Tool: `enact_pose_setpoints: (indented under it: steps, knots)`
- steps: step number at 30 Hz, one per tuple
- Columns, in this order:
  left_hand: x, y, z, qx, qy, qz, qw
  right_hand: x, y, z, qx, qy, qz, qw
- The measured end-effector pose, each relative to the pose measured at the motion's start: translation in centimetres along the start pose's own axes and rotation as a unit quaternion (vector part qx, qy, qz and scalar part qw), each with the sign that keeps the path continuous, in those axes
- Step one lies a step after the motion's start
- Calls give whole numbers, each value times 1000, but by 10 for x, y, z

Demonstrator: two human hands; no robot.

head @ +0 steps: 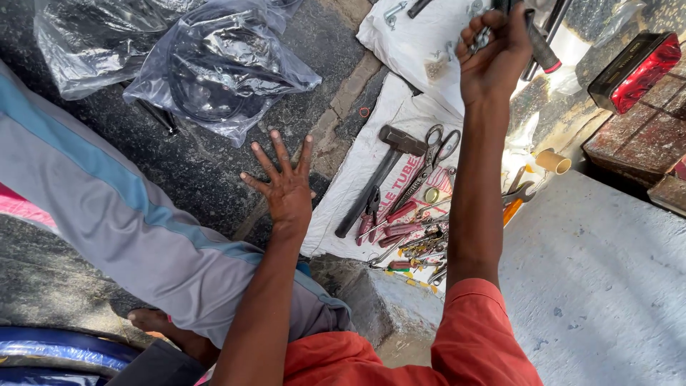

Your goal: Assembling and repairing bicycle parts using tools like pliers and screwdrivers.

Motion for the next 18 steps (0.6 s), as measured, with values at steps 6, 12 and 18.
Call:
enact_pose_setpoints:
  steps: [6, 12, 18]
  knots:
    - [9, -4, 20, 80, 173, -33, 981, -180, 93, 43, -24, 22, 159, 987]
    - [-23, -77, -20, -218, 69, 124, 966, -226, 200, 50, -406, -160, -25, 900]
    - [-291, -250, -58, -501, 398, 126, 758, -229, 259, 21, -547, -241, -196, 777]
Point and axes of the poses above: each hand's wrist, its own x-axis towards the middle knuckle, its own z-axis out of the palm, y = z × x, the point moved 3 cm from there along x, towards the middle knuckle, and after that the axes turned 12 degrees about x, right-handed, at the moved point
